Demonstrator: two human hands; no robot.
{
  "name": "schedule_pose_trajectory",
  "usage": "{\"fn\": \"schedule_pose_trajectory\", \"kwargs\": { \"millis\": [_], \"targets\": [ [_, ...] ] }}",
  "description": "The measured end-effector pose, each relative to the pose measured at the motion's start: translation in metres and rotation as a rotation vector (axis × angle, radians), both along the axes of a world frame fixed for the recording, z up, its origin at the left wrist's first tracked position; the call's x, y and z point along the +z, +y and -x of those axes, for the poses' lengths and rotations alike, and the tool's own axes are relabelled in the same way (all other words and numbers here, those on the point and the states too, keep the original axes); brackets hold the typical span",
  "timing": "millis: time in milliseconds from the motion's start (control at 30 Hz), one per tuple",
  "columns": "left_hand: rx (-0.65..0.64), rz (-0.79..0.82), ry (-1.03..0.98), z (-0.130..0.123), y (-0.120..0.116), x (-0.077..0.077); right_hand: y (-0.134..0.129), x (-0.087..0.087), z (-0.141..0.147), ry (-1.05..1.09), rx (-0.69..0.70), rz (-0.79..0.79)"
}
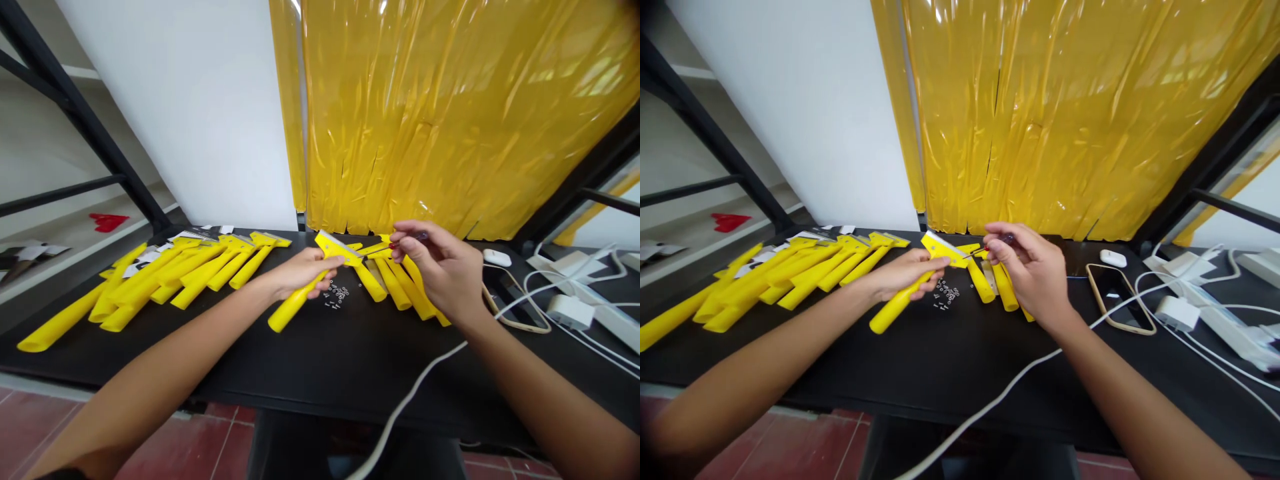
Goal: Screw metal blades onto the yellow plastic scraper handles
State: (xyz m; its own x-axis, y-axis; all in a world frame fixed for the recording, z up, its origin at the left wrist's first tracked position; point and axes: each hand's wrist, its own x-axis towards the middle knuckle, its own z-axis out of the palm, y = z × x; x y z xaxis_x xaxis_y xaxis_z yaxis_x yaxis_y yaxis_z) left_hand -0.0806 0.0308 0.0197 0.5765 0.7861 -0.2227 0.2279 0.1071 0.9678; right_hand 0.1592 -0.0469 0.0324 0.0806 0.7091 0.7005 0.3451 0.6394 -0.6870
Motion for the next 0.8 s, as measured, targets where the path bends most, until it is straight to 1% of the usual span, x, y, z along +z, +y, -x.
{"fn": "schedule_pose_trajectory", "kwargs": {
  "millis": [67, 167, 267, 367, 533, 633, 700, 800],
  "targets": [
    [-0.044, 0.063, -0.019, -0.005, -0.003, -0.011, -0.002, -0.007, 0.007, 0.043, 0.039, 0.010],
    [-0.068, 0.089, -0.040, -0.005, -0.009, -0.020, -0.006, -0.017, 0.012, -0.035, 0.058, -0.004],
    [-0.048, 0.084, -0.070, -0.004, -0.013, -0.023, -0.008, -0.023, 0.012, -0.178, 0.037, -0.072],
    [-0.028, 0.078, -0.093, -0.004, -0.012, -0.026, -0.007, -0.027, 0.012, -0.230, 0.028, -0.116],
    [-0.007, 0.093, -0.101, -0.004, -0.012, -0.028, -0.006, -0.029, 0.014, -0.239, 0.026, -0.098],
    [0.001, 0.096, -0.103, -0.005, -0.013, -0.030, -0.007, -0.030, 0.016, -0.231, 0.018, -0.041],
    [-0.002, 0.104, -0.099, -0.006, -0.014, -0.033, -0.007, -0.029, 0.017, -0.153, 0.066, 0.024],
    [-0.009, 0.159, -0.111, -0.005, -0.014, -0.036, -0.004, -0.024, 0.016, 0.013, 0.247, 0.104]
  ]
}}
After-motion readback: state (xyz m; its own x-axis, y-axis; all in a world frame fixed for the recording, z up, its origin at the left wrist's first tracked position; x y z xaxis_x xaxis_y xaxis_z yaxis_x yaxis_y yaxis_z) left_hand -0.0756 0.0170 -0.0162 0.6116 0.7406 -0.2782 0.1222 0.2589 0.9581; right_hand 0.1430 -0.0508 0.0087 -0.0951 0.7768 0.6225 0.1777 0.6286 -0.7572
